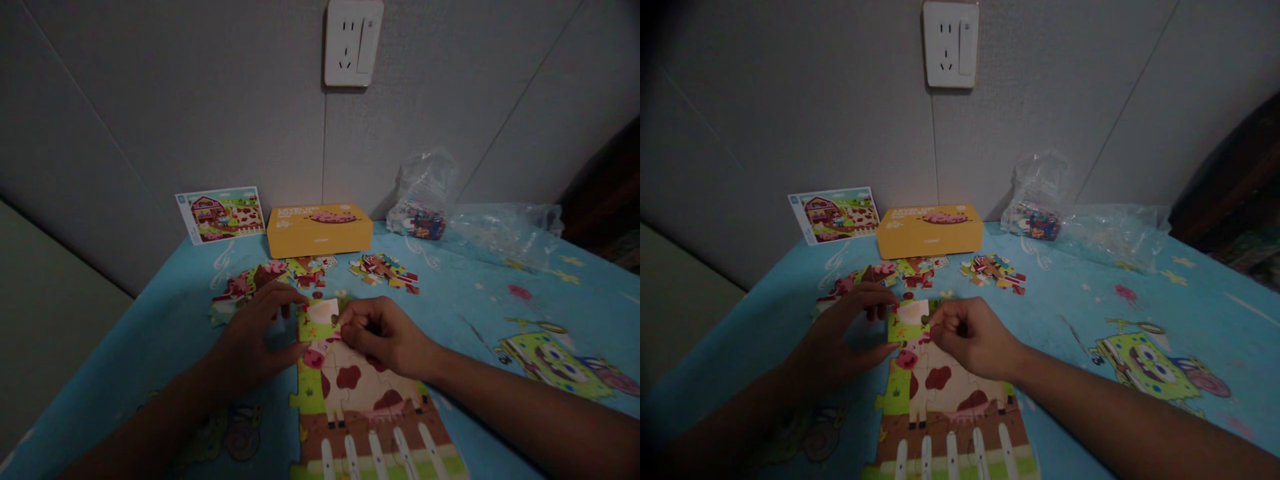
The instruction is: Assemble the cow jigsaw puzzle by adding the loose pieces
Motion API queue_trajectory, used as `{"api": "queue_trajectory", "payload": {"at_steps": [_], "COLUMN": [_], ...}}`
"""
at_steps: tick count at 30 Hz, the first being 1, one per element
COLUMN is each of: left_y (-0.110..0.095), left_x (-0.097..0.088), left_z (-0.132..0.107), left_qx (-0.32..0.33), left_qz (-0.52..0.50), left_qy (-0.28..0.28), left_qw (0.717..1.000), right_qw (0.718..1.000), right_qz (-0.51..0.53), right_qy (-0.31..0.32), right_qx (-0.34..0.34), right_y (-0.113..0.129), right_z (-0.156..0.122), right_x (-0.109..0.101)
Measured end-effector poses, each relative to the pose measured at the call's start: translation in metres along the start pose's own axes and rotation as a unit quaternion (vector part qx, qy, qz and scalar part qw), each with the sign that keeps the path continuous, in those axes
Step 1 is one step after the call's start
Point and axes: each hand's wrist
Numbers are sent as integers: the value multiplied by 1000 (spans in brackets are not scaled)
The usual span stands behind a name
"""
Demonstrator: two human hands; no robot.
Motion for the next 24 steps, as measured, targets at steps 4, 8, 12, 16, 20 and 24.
{"api": "queue_trajectory", "payload": {"at_steps": [4,8,12,16,20,24], "left_y": [2,2,1,2,3,4], "left_x": [-2,-1,-1,-1,-1,0], "left_z": [0,0,0,-1,-1,0], "left_qx": [-2,-3,-7,-9,-7,-6], "left_qz": [-8,-12,-16,-21,-18,-13], "left_qy": [-1,-1,-1,1,5,6], "left_qw": [1000,1000,1000,1000,1000,1000], "right_qw": [1000,1000,1000,1000,1000,1000], "right_qz": [18,15,10,16,12,4], "right_qy": [-6,-13,-11,-6,2,1], "right_qx": [3,9,13,12,8,3], "right_y": [-1,-3,-2,-1,-1,-1], "right_z": [1,2,2,1,1,1], "right_x": [-1,-1,-1,-1,-2,-3]}}
Point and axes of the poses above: each hand's wrist, its own z-axis towards the middle knuckle, its own x-axis out of the palm, y = z × x, and after that the axes turned 8 degrees about -z, right-handed
